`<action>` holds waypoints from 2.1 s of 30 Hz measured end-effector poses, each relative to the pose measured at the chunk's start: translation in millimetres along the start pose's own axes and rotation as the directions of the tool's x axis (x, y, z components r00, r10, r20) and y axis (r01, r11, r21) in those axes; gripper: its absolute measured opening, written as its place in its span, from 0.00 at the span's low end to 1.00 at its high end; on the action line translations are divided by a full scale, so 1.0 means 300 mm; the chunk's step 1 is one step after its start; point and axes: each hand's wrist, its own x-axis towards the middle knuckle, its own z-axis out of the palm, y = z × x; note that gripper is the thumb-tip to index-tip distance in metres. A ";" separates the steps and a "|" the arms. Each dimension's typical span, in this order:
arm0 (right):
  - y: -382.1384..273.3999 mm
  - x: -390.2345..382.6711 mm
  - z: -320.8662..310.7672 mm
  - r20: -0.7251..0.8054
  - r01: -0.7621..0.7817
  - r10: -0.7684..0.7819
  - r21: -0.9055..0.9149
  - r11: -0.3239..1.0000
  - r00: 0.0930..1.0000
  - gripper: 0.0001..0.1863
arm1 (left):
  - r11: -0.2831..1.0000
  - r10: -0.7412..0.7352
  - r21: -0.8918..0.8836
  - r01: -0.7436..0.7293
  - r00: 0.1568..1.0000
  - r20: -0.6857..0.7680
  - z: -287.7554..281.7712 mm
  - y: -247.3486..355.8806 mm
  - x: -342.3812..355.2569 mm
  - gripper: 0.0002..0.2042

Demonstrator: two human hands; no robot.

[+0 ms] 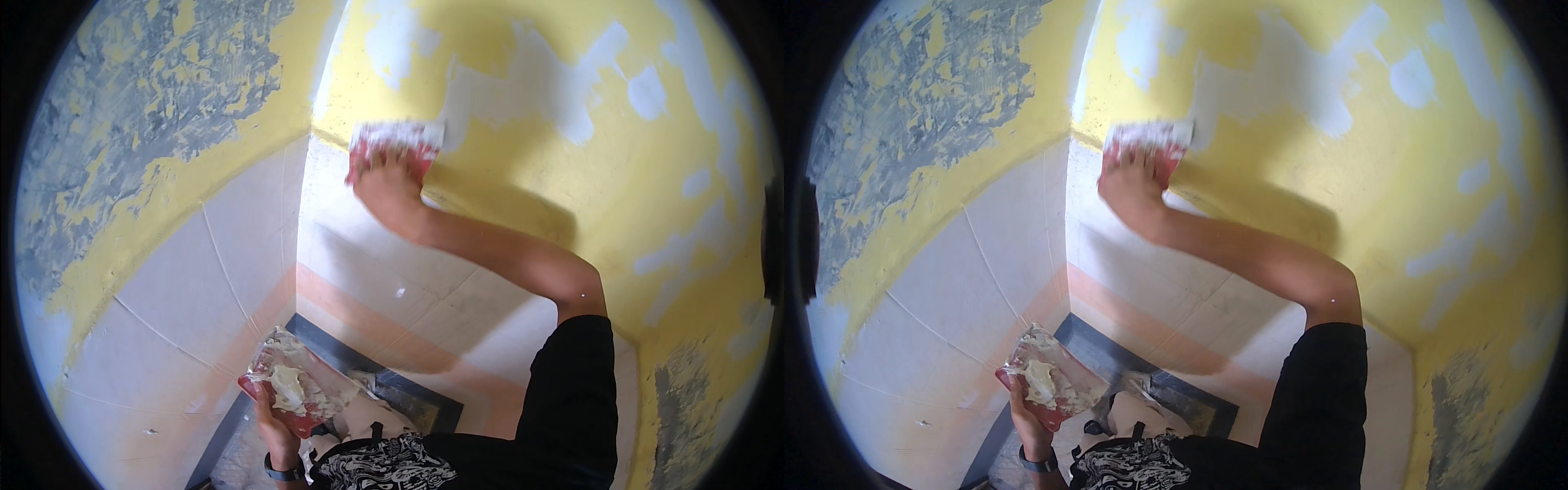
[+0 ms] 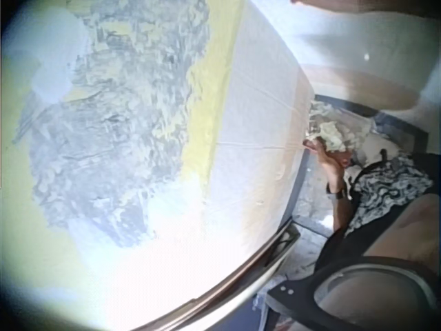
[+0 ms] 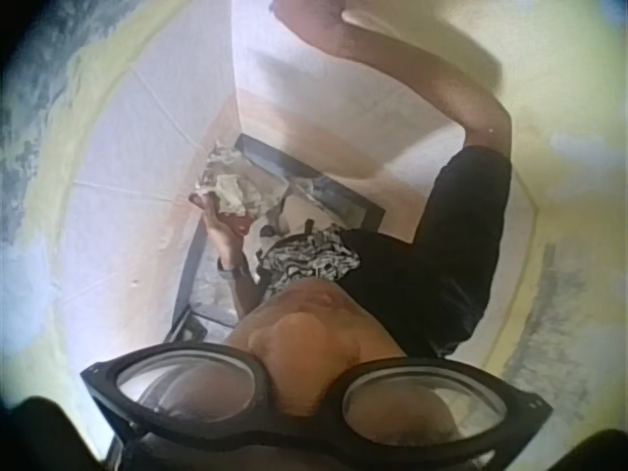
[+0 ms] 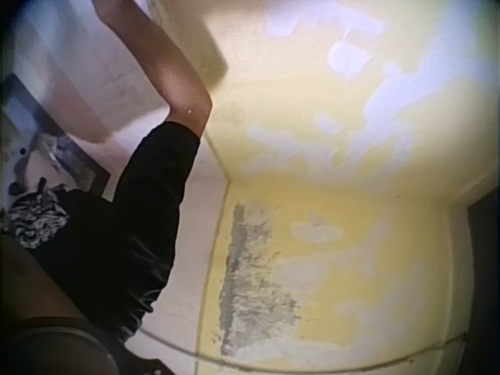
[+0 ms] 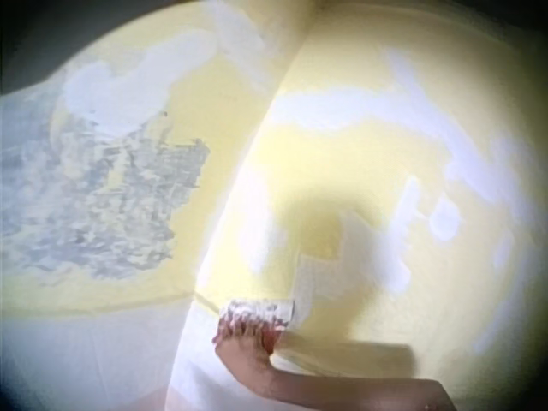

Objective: The person applies plaster to the corner and upper section of a wall using a putty knife, repeatedly scooping material from a hawk.

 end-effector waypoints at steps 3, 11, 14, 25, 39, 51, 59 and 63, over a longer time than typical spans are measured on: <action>0.000 -0.028 -0.126 0.066 0.116 -0.145 0.325 0.939 0.987 0.12 | 1.000 0.015 -0.022 -0.015 1.000 -0.015 0.009 -0.003 -0.005 0.25; -0.032 -0.344 -0.418 -0.069 0.006 -0.162 0.932 -0.362 0.984 0.16 | 0.974 0.140 -0.168 -0.148 0.988 -0.061 0.096 0.021 -0.007 0.23; -0.181 -0.498 -0.362 -0.152 0.126 -0.122 0.972 -0.198 0.981 0.17 | 0.963 0.135 -0.216 -0.161 0.982 -0.131 0.182 0.084 -0.015 0.22; -0.075 -0.624 -0.236 0.499 -0.376 0.040 0.700 -0.607 0.866 0.18 | 0.994 0.090 -0.053 -0.093 0.994 -0.061 0.136 0.153 -0.049 0.24; -0.235 -0.566 0.036 0.137 -0.652 -0.674 0.450 -0.611 0.726 0.29 | 0.977 -0.194 0.065 0.206 0.970 -0.148 0.131 0.108 0.074 0.22; 0.355 -0.189 -0.226 0.224 -0.004 0.508 0.917 -0.398 0.832 0.22 | 0.986 -0.063 -0.151 0.063 0.998 0.005 0.080 0.064 0.066 0.24; 0.194 0.137 -0.157 -0.266 0.044 0.035 0.288 0.957 0.963 0.24 | 0.987 -0.090 -0.135 0.083 0.995 -0.043 0.024 0.004 0.077 0.24; 0.106 0.127 0.063 -0.103 0.071 -0.078 -0.078 0.994 0.992 0.25 | 0.989 -0.084 -0.130 0.071 0.992 -0.095 -0.008 -0.037 0.088 0.25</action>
